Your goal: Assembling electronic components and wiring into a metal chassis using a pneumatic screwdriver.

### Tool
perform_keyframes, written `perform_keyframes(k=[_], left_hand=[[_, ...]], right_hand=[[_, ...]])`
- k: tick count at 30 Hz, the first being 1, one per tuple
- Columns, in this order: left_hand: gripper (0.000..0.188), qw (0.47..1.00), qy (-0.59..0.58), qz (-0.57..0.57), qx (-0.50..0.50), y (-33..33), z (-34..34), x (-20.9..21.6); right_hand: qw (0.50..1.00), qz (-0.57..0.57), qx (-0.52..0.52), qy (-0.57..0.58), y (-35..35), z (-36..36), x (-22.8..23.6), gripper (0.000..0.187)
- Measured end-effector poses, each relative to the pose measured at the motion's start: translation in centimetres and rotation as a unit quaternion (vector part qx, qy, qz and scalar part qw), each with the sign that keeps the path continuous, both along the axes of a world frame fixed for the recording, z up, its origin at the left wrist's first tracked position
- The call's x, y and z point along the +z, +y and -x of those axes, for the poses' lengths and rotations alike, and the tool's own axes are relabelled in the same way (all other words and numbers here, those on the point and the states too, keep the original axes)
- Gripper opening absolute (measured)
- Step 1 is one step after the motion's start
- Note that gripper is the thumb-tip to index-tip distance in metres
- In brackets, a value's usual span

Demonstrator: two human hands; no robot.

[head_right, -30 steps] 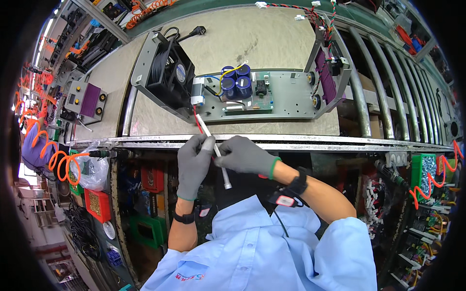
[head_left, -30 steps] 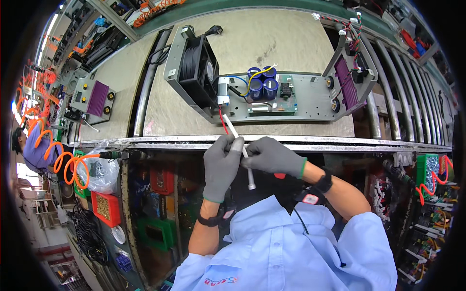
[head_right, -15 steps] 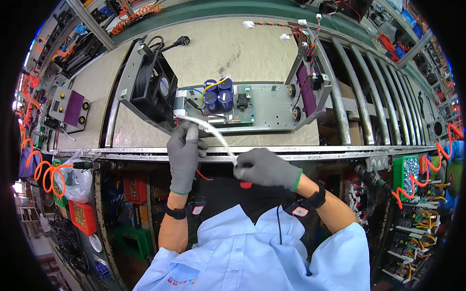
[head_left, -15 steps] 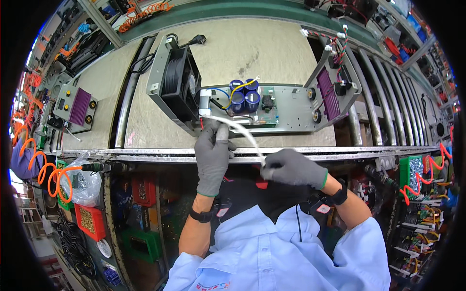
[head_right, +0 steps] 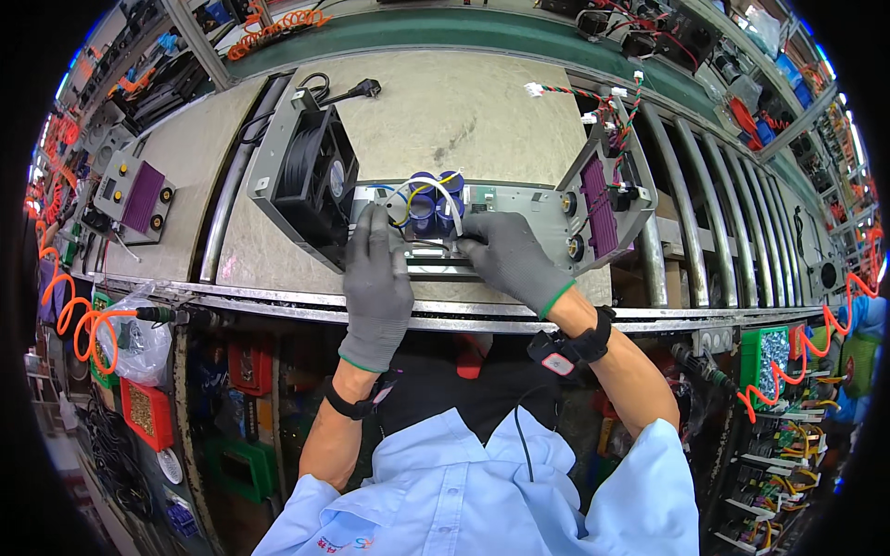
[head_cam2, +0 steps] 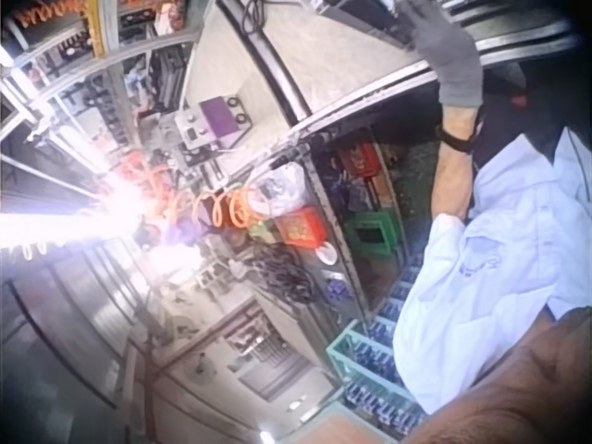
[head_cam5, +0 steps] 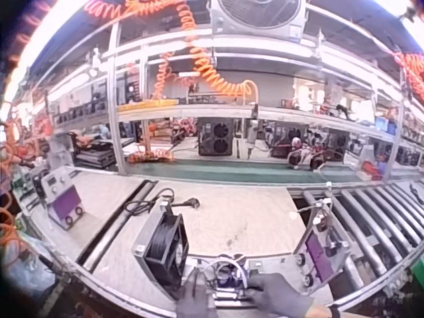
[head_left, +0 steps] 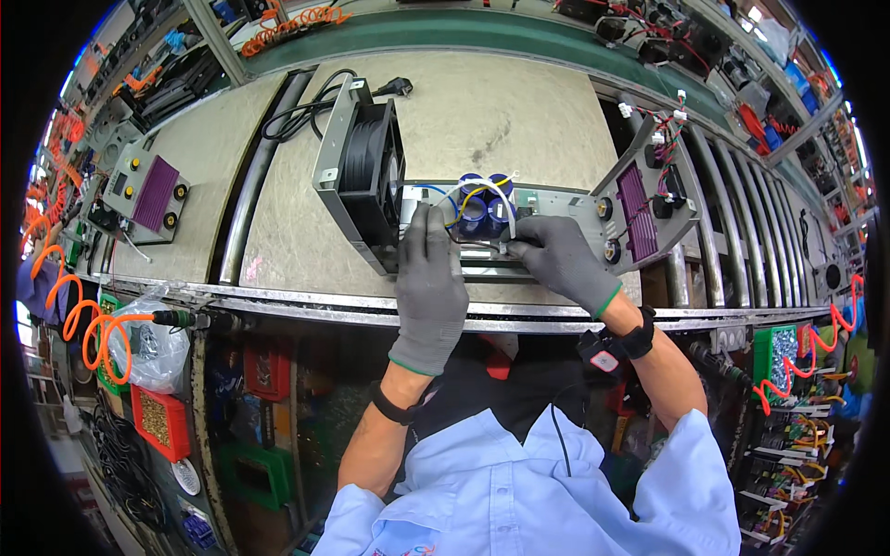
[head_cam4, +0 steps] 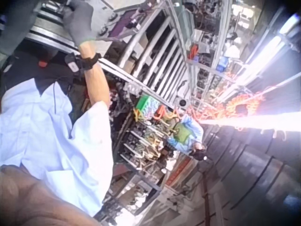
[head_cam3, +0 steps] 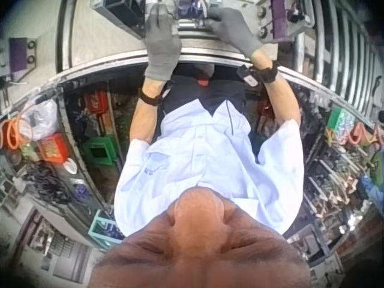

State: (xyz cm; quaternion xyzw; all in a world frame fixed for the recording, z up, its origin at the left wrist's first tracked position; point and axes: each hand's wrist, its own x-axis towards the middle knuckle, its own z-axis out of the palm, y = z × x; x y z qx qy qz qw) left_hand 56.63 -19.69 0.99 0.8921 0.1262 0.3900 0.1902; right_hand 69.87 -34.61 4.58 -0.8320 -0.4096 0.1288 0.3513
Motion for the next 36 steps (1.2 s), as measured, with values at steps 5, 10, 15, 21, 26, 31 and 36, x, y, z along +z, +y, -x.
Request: perform_keyframes(k=[5, 10, 15, 21, 26, 31, 36], left_hand=[[0.047, 0.998, 0.053, -0.023, 0.021, 0.0, -0.8, -0.1], [0.045, 0.997, 0.066, 0.028, 0.023, 0.0, -1.0, -0.1], [0.045, 0.998, 0.057, 0.018, 0.018, 0.1, -1.2, -0.5], [0.047, 0.998, 0.061, 0.020, 0.023, -0.4, -1.3, -1.0], [0.043, 0.996, 0.008, 0.090, 0.007, -1.0, -0.5, -1.2], [0.036, 0.995, -0.055, 0.084, 0.021, -1.4, 3.3, -1.1], [0.025, 0.961, 0.021, 0.262, 0.092, -0.3, 6.2, -1.1]], right_hand=[[0.998, 0.032, -0.011, -0.057, 0.2, 0.3, 0.1, 0.015], [0.999, -0.015, -0.025, -0.034, 0.2, 0.7, 0.0, 0.014], [0.999, -0.014, -0.026, 0.015, 0.4, 0.4, -0.2, 0.015], [1.000, 0.025, 0.004, -0.010, 1.1, -0.6, 0.7, 0.018], [0.990, 0.142, -0.003, 0.016, 1.9, -1.5, 2.2, 0.026], [0.957, 0.279, 0.032, -0.073, 2.7, -2.7, 3.6, 0.051], [0.919, 0.384, 0.074, -0.043, 3.7, -3.6, 4.7, 0.048]])
